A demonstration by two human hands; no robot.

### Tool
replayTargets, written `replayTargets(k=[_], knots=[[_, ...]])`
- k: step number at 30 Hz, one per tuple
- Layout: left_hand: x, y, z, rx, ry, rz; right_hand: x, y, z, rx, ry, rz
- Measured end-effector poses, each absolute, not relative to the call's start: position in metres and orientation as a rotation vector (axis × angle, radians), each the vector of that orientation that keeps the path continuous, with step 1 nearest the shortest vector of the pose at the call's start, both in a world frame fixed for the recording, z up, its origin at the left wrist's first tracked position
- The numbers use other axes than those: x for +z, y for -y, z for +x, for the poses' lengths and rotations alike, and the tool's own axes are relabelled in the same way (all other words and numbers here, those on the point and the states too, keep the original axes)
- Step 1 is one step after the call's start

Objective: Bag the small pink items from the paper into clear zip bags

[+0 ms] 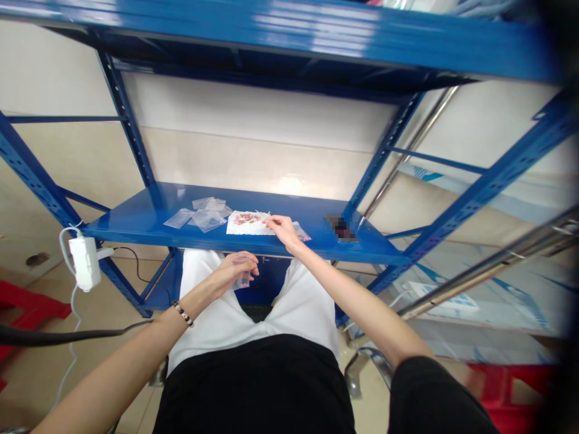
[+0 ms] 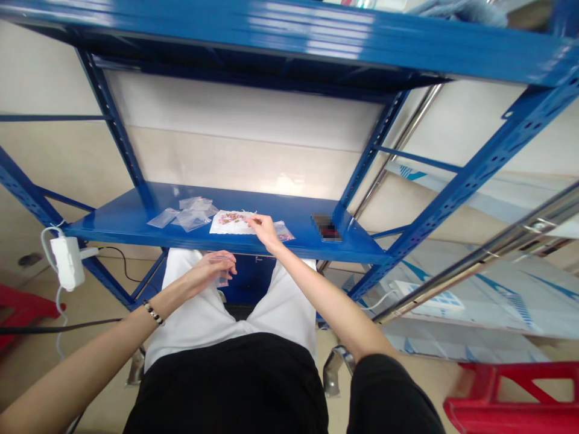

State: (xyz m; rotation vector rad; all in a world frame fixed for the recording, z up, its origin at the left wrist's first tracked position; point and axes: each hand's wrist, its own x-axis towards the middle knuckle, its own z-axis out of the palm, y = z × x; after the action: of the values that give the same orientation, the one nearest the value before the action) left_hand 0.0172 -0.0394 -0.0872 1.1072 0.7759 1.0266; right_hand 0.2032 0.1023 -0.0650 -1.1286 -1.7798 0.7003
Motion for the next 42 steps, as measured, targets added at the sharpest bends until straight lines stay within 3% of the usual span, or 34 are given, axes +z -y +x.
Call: replayTargets(k=[8,22,29,36,42], knots=[[-0.085,0.041,0.018,1.1,-0.893,1.049,-0.074,-0.153,0.198,0.425,1.837,-1.407],[-0.089,0.029,0.008,1.112,-0.875,0.943,-0.076,-0.168,0.179,0.255,1.915,-1.531],[-0.081,0.032,0.01,1.107,-0.802,0.944,-0.05,-0.142,0.178,0.332,1.918,-1.374],[-0.083,0.033,0.008,1.069,-0.799,1.015,-0.018,-0.047,0.174,0.691,2.061,-0.774],[-0.087,0.034,0.008,1.016,-0.785,1.116,-0.014,-0.012,0.171,0.648,2.294,-0.701]])
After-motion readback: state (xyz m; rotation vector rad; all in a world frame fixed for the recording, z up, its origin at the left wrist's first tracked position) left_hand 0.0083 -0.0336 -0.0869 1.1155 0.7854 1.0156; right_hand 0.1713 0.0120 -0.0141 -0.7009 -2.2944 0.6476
